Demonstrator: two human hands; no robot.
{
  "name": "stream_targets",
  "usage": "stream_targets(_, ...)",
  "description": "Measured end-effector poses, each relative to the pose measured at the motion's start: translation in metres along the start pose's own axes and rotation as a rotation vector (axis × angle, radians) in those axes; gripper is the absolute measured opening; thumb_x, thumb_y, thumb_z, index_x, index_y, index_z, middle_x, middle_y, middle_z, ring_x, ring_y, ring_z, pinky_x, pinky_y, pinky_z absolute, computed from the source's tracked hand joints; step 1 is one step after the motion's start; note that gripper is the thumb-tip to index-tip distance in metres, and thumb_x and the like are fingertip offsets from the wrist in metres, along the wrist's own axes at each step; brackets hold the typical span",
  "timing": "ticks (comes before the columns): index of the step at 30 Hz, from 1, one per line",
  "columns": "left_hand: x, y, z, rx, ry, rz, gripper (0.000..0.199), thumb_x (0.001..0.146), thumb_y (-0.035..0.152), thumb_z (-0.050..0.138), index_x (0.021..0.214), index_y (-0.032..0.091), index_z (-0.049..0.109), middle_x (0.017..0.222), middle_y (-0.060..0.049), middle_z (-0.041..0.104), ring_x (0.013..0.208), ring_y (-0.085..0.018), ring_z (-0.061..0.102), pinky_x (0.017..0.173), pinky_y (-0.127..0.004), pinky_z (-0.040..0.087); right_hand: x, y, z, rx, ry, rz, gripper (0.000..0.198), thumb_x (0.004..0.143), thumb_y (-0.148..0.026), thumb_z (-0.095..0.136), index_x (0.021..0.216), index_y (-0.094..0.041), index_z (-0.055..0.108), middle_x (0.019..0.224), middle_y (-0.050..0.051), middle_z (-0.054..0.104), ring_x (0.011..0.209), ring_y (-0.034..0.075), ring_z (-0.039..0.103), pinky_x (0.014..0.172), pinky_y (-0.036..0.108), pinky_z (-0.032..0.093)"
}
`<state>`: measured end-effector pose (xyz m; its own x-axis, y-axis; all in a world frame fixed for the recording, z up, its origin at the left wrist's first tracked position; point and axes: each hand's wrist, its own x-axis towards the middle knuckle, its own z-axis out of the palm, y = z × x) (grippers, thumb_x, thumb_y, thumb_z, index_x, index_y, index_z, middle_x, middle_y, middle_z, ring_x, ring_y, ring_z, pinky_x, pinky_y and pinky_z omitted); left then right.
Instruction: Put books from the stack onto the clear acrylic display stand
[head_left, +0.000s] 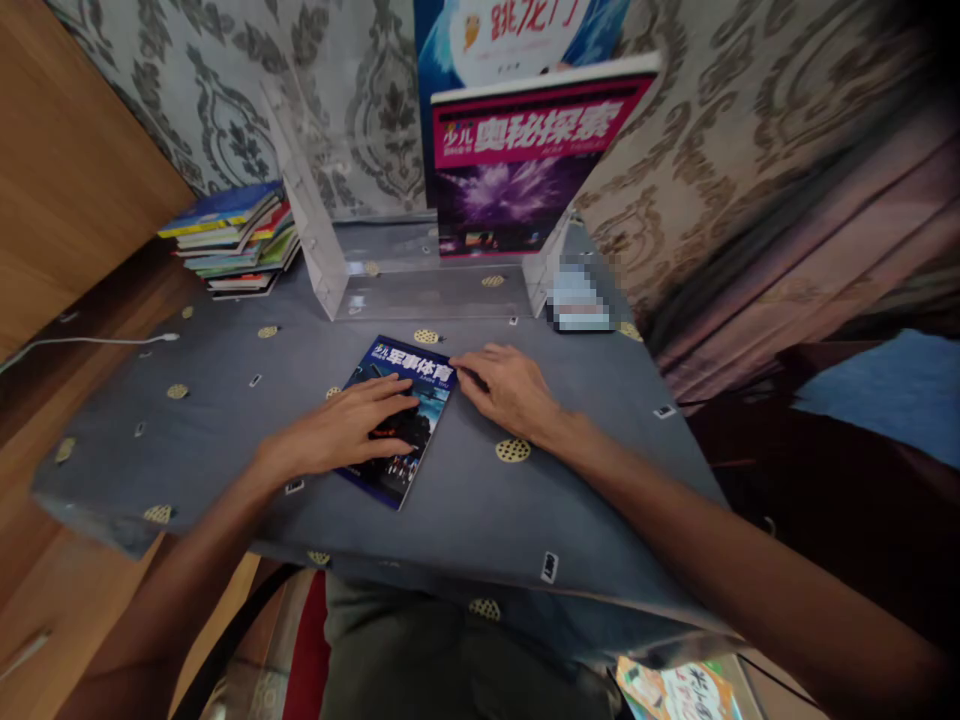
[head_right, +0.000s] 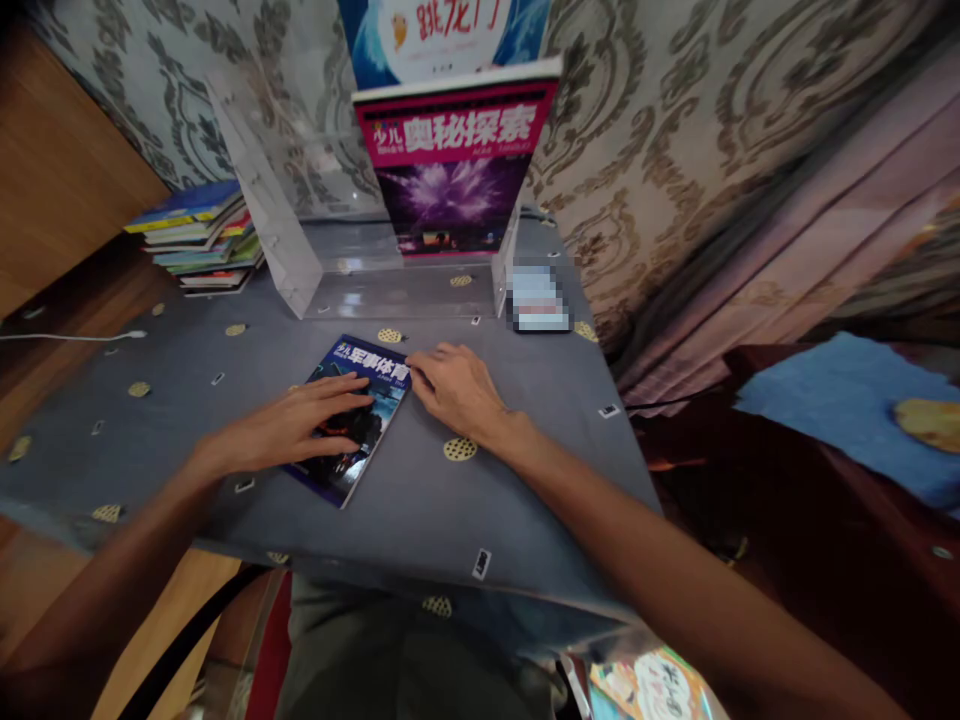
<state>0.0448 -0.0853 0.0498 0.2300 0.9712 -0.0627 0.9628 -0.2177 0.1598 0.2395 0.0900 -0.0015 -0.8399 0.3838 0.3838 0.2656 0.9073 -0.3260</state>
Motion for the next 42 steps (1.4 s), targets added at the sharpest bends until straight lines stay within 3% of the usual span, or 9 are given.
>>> stream_targets(3,-0.038,-0.009,0.003,-0.099,-0.006,0.053,0.065,0.089,0.059,0.062,0.146,0.03,0.049,0.159,-0.007,0.042,0.147,-0.027,0.038,0.116,-0.045,0.039,0.0,-0.005,0.003,-0.051,-0.009,-0.007,0.031,0.102,-0.033,0.045,0.114,-0.019,0.07,0.103,0.012,0.076,0.102,0.03,0.064,0.087,0.044,0.046)
stream_targets(6,-0.059,-0.002,0.013,-0.081,0.042,0.044,0.069,0.09,0.054,0.064,0.15,0.03,0.042,0.159,-0.008,0.041,0.148,-0.027,0.035,0.12,-0.05,0.034,0.002,-0.005,0.01,-0.051,-0.038,0.003,0.034,0.102,-0.036,0.045,0.124,-0.019,0.064,0.117,0.014,0.073,0.119,0.033,0.058,0.096,0.049,0.044)
stream_targets(10,-0.062,0.014,0.028,0.005,0.132,0.074,0.054,0.096,0.046,0.058,0.145,0.026,0.049,0.154,-0.009,0.049,0.147,-0.027,0.038,0.12,-0.053,0.033,0.005,0.0,0.019,-0.026,-0.062,0.027,0.038,0.102,-0.034,0.045,0.136,-0.021,0.057,0.137,0.012,0.064,0.135,0.034,0.047,0.107,0.056,0.037)
stream_targets(14,-0.055,0.024,0.038,0.062,0.229,0.088,0.041,0.099,0.039,0.055,0.137,0.023,0.058,0.145,-0.009,0.058,0.142,-0.028,0.045,0.117,-0.053,0.039,0.004,0.002,0.02,-0.001,-0.032,0.056,0.039,0.103,-0.033,0.043,0.136,-0.019,0.058,0.145,0.013,0.058,0.138,0.035,0.045,0.109,0.058,0.035)
stream_targets(20,-0.047,0.032,0.043,0.026,0.357,0.094,0.028,0.1,0.028,0.052,0.123,0.021,0.067,0.13,-0.007,0.069,0.134,-0.026,0.056,0.111,-0.049,0.049,0.0,-0.008,0.012,0.145,0.045,-0.011,0.033,0.1,-0.026,0.045,0.124,-0.021,0.068,0.121,0.009,0.073,0.122,0.03,0.059,0.104,0.051,0.042)
stream_targets(30,-0.048,0.036,0.041,0.011,0.349,0.087,0.029,0.101,0.025,0.05,0.124,0.02,0.067,0.131,-0.008,0.069,0.136,-0.027,0.054,0.112,-0.051,0.048,-0.011,-0.041,0.005,0.427,-0.025,-0.078,0.031,0.1,-0.026,0.046,0.116,-0.021,0.071,0.103,0.006,0.076,0.092,0.02,0.071,0.085,0.034,0.055)
stream_targets(36,-0.051,0.034,0.044,0.03,0.35,0.09,0.032,0.1,0.034,0.053,0.124,0.018,0.066,0.132,-0.009,0.068,0.137,-0.028,0.052,0.113,-0.05,0.047,-0.033,-0.067,0.0,0.548,-0.098,-0.277,0.028,0.1,-0.023,0.047,0.115,-0.018,0.071,0.097,0.008,0.076,0.088,0.018,0.071,0.081,0.032,0.057)
stream_targets(42,-0.049,0.02,0.036,-0.186,0.365,0.071,0.027,0.101,0.026,0.05,0.118,0.02,0.069,0.127,-0.008,0.071,0.129,-0.023,0.059,0.11,-0.043,0.05,-0.047,-0.078,0.001,0.534,-0.074,-0.502,0.024,0.1,-0.02,0.049,0.096,-0.016,0.073,0.082,0.006,0.075,0.079,0.017,0.068,0.074,0.029,0.058)
